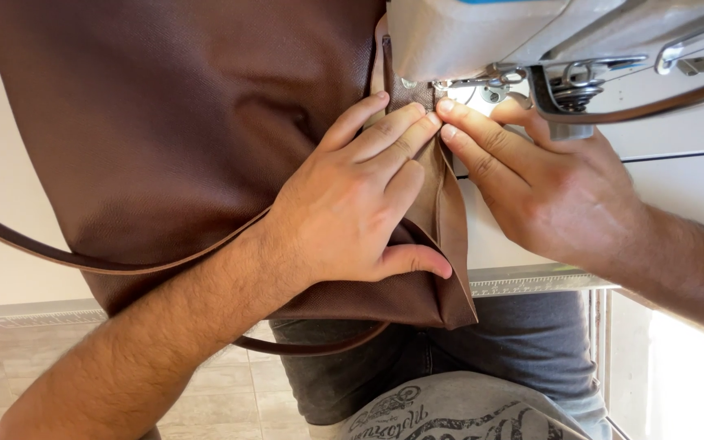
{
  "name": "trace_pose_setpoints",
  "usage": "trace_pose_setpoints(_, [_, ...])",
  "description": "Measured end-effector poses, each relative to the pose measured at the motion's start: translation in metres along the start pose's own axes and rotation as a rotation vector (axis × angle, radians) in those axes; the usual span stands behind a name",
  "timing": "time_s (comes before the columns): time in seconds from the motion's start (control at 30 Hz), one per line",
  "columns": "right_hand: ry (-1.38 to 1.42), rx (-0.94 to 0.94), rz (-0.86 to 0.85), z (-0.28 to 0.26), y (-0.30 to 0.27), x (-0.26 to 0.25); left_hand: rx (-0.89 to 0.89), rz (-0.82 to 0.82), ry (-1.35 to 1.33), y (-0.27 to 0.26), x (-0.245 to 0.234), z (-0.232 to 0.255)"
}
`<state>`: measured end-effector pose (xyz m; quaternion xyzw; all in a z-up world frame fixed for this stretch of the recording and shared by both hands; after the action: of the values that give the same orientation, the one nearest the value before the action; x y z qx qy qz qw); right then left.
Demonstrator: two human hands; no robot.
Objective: Sewing the rim of a leather bag using an industrial sewing machine, including aligning the material and trimming threads.
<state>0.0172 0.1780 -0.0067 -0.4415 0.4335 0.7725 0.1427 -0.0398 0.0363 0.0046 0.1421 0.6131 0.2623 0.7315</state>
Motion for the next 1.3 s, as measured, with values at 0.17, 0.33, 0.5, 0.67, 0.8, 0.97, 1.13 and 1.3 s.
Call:
trace_pose_setpoints(0.17, [0.06, 0.014, 0.015, 0.0, 0.003, 0.003, 0.004, -0.013, 0.004, -0.003, 0.001, -0.004])
trace_pose_setpoints(0.33, [0.057, 0.035, -0.004, 0.0, 0.004, 0.009, 0.0, -0.002, -0.006, -0.006, 0.002, -0.01])
trace_pose_setpoints(0.5, [0.041, 0.049, -0.027, -0.001, 0.004, 0.012, 0.006, -0.002, -0.004, -0.009, 0.003, -0.013])
trace_pose_setpoints(0.67, [-0.025, 0.004, -0.061, -0.003, 0.008, 0.018, 0.011, -0.004, -0.004, -0.012, 0.005, -0.02])
trace_pose_setpoints(0.8, [-0.066, -0.023, -0.073, -0.006, 0.005, 0.021, 0.007, 0.005, -0.033, -0.015, 0.005, -0.022])
trace_pose_setpoints(0.97, [-0.003, 0.059, -0.075, -0.003, 0.004, 0.033, 0.039, 0.001, -0.013, -0.021, 0.007, -0.033])
trace_pose_setpoints(1.13, [0.207, 0.084, 0.019, -0.002, 0.008, 0.027, 0.048, -0.005, -0.014, -0.021, 0.007, -0.033])
trace_pose_setpoints(1.3, [0.326, 0.087, 0.069, 0.0, 0.011, 0.027, 0.047, 0.012, -0.04, -0.021, 0.01, -0.035])
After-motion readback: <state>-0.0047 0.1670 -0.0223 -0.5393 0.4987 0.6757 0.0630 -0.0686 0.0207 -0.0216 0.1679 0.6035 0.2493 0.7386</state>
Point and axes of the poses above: each hand's wrist, its own y-axis towards the middle knuckle, its own x-axis out of the palm, z = x × y, the point moved 6 cm from there along y, towards the middle knuckle, and after that the axes turned 9 degrees about z, right-handed, at the moved point
